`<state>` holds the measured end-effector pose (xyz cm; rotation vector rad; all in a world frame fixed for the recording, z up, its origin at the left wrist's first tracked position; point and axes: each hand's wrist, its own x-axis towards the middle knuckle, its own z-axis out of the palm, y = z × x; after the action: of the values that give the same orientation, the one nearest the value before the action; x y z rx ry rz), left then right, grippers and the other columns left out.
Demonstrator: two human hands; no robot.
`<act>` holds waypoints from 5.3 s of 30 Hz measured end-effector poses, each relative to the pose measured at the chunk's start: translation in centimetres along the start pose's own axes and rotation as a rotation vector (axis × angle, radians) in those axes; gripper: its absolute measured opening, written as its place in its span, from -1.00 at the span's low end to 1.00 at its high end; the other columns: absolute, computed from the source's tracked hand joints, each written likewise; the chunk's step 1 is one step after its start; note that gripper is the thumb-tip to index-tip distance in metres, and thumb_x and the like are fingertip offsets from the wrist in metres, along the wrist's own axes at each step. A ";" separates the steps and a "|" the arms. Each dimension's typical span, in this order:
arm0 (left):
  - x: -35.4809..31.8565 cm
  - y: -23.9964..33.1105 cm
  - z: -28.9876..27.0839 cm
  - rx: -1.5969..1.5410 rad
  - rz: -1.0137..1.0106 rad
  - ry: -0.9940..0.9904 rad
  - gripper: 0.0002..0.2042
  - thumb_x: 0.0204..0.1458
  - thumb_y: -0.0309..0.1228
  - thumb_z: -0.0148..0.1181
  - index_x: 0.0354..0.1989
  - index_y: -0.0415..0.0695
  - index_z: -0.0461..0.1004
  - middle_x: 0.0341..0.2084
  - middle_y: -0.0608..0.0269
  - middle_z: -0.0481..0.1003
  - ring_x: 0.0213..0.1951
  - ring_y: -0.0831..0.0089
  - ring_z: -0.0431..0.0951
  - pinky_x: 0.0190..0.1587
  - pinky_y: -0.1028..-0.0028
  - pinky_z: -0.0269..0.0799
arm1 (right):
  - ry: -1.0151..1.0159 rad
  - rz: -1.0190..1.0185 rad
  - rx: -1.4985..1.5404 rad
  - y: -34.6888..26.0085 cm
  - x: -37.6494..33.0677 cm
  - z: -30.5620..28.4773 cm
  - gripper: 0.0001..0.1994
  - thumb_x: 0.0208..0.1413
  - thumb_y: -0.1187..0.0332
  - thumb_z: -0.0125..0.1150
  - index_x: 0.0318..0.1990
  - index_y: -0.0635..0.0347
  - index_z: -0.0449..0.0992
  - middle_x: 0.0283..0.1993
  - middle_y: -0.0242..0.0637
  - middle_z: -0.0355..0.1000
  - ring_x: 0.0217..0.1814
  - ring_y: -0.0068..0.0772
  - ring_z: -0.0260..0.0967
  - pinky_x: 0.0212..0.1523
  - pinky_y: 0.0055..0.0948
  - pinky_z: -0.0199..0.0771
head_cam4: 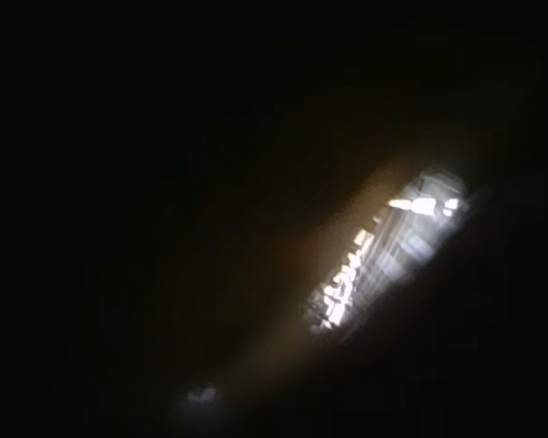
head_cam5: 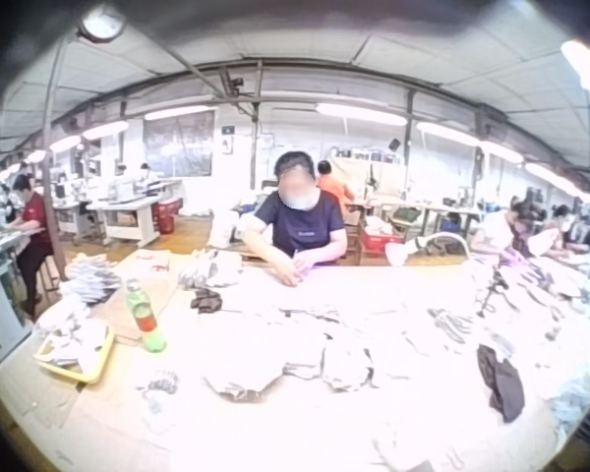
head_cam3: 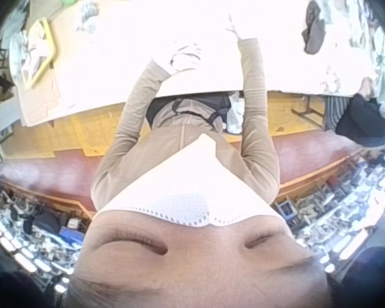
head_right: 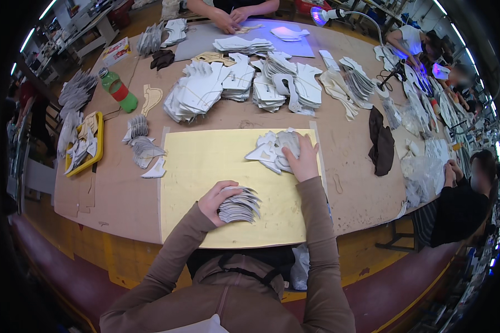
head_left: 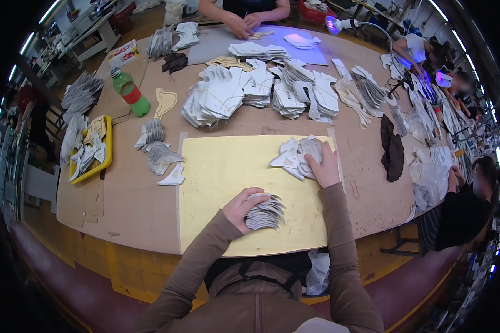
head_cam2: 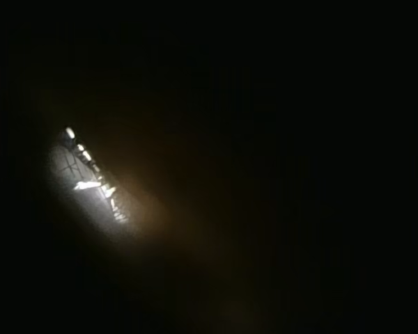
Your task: The person repeatedly picks up small white fabric pieces from a table, separates them by hand, and places them into neat stacks. The person also briefly hands a stack to a coworker across the table. The task continues with the person handling and organizing the fabric pieces throughout the clip.
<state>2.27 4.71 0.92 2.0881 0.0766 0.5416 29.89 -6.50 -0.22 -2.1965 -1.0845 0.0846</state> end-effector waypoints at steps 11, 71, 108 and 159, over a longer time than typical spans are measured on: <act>0.1 0.0 -0.1 -0.021 0.003 -0.009 -0.35 -0.35 -0.41 0.47 0.04 -0.16 0.39 0.02 -0.01 0.31 0.02 0.15 0.43 0.03 0.36 0.39 | 0.226 -0.209 0.025 -2.0 -1.0 -0.9 -0.63 -0.16 0.36 0.35 -0.16 0.31 0.49 -0.15 -0.20 0.35 -0.10 -0.14 0.30 0.06 -0.19 0.23; 0.1 -0.1 -0.1 -0.004 0.009 -0.021 -0.36 -0.29 -0.42 0.42 0.08 -0.09 0.36 0.02 0.03 0.30 0.01 0.17 0.43 0.03 0.37 0.39 | -0.162 -0.249 -0.101 -1.3 -3.3 -4.3 -0.50 0.00 0.42 0.23 0.10 0.34 0.26 0.05 -0.06 0.32 0.09 -0.15 0.31 0.13 -0.35 0.26; 0.0 -0.4 0.2 -0.020 0.035 0.015 -0.38 -0.29 -0.41 0.43 0.07 -0.10 0.38 0.01 0.05 0.31 -0.02 0.18 0.45 0.01 0.38 0.42 | -0.017 0.335 1.213 -6.7 -2.5 -1.1 -0.61 0.02 0.45 0.26 0.02 0.31 0.37 -0.07 -0.15 0.42 0.00 -0.29 0.39 0.02 -0.40 0.40; -9.7 3.4 0.4 0.470 -0.382 0.217 -0.18 -0.24 -0.49 0.22 0.31 -0.14 0.02 0.30 -0.25 -0.13 0.30 -0.32 -0.17 0.28 -0.04 -0.12 | -0.273 -0.566 -0.018 -14.5 -14.8 4.9 -0.42 -0.25 0.38 0.25 0.08 0.05 0.35 0.23 -0.37 0.22 0.40 -0.11 -0.05 0.29 0.28 -0.60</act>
<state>-6.78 0.00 0.13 2.3722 0.7772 0.5479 8.71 -8.43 1.31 -1.8482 -1.8248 0.1244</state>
